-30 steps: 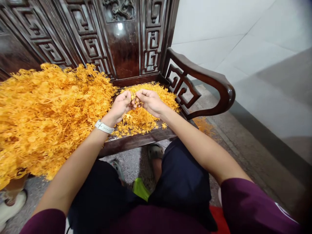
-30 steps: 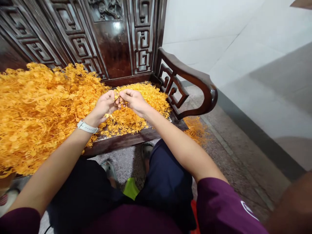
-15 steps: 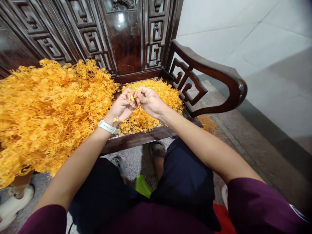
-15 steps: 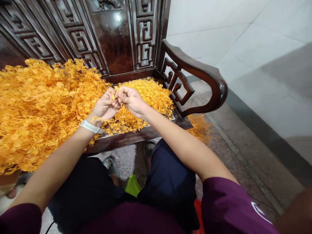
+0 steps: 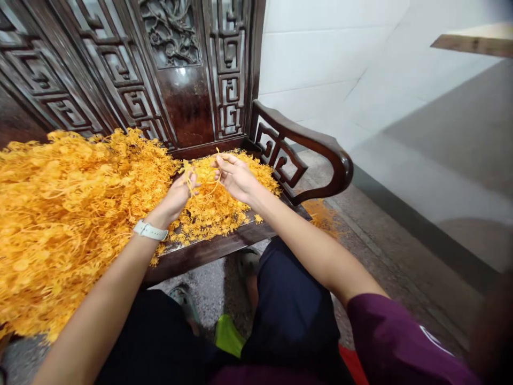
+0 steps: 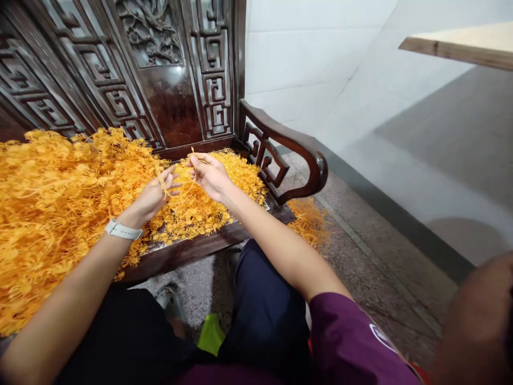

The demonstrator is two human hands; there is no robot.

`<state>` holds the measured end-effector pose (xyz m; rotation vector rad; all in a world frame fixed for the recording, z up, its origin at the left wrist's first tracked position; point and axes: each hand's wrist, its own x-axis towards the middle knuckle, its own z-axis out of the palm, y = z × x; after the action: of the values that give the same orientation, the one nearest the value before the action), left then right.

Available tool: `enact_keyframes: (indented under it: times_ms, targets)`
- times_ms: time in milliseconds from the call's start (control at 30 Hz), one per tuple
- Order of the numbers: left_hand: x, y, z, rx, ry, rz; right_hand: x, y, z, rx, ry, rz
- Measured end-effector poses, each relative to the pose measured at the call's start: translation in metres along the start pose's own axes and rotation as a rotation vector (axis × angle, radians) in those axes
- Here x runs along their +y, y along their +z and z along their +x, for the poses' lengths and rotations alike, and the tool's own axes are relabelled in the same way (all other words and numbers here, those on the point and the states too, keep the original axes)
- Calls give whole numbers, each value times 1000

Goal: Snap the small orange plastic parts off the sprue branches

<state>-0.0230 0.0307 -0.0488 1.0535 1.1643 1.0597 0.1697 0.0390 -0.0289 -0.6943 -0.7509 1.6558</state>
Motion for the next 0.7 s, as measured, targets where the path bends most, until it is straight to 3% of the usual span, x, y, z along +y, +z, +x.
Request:
enact_keyframes:
  times_ms: [133,200,333,500,700]
  targets:
    - [1,7,-7,-348,-78,28,-21,-2,1,70,-79,124]
    - [5,12,-11,-417,-57,-22,-30,-5,2,115,-157,102]
    - [12,13,-16,-457,59,-20,-36,-16,7,213,-236,-2]
    - [19,8,-23,-496,145,-66,-35,-20,8,225,-218,125]
    - [24,7,-24,-342,198,42,-32,-18,-2,136,-217,120]
